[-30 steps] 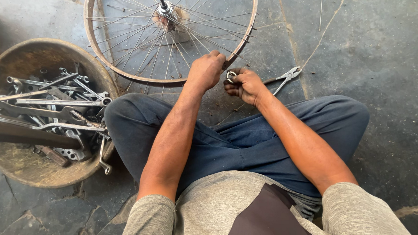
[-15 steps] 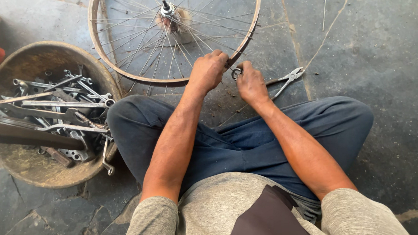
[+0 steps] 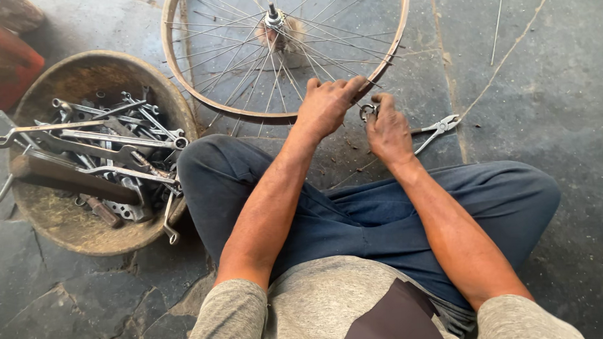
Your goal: The person sits on the floor and uses a spoke wrench to tighten the nipples on a bicycle wheel. They rotate the wheel periodically to access different spokes and continue adjusting tension throughout the clip.
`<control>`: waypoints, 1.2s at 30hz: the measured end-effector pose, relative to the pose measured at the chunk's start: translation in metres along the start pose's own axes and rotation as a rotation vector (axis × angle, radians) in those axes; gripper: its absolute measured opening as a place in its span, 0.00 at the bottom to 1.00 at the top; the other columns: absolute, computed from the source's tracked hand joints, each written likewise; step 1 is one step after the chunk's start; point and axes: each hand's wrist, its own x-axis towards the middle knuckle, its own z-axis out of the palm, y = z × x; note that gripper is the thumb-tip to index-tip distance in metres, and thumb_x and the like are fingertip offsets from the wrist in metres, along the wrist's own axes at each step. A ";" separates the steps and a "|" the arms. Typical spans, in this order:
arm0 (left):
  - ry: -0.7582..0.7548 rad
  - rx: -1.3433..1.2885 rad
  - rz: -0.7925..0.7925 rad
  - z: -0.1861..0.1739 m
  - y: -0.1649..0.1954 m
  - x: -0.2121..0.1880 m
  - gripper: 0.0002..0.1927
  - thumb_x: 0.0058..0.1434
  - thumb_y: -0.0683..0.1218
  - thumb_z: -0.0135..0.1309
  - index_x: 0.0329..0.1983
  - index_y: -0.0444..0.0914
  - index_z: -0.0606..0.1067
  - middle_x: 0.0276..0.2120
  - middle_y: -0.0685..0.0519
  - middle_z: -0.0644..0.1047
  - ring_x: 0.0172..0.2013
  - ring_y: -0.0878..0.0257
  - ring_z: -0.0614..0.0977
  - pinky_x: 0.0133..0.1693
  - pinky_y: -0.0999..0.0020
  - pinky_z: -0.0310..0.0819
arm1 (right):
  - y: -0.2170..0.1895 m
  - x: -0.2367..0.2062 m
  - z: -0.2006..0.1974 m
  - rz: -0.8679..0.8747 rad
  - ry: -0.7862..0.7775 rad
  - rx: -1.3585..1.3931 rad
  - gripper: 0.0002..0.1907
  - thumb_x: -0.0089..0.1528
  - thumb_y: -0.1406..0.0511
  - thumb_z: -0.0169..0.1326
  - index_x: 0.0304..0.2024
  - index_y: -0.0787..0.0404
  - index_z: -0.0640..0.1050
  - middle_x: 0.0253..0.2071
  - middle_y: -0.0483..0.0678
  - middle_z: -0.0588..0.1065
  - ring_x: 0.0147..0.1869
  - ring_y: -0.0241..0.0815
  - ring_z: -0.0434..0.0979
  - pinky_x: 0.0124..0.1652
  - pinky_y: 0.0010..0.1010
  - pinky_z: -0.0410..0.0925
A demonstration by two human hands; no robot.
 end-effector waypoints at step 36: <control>-0.181 -0.053 0.086 -0.005 -0.001 0.005 0.15 0.58 0.41 0.53 0.46 0.49 0.81 0.41 0.50 0.78 0.50 0.52 0.78 0.53 0.54 0.66 | -0.007 0.001 -0.003 0.766 -0.256 0.792 0.31 0.62 0.41 0.46 0.41 0.63 0.71 0.32 0.53 0.75 0.29 0.48 0.77 0.28 0.39 0.70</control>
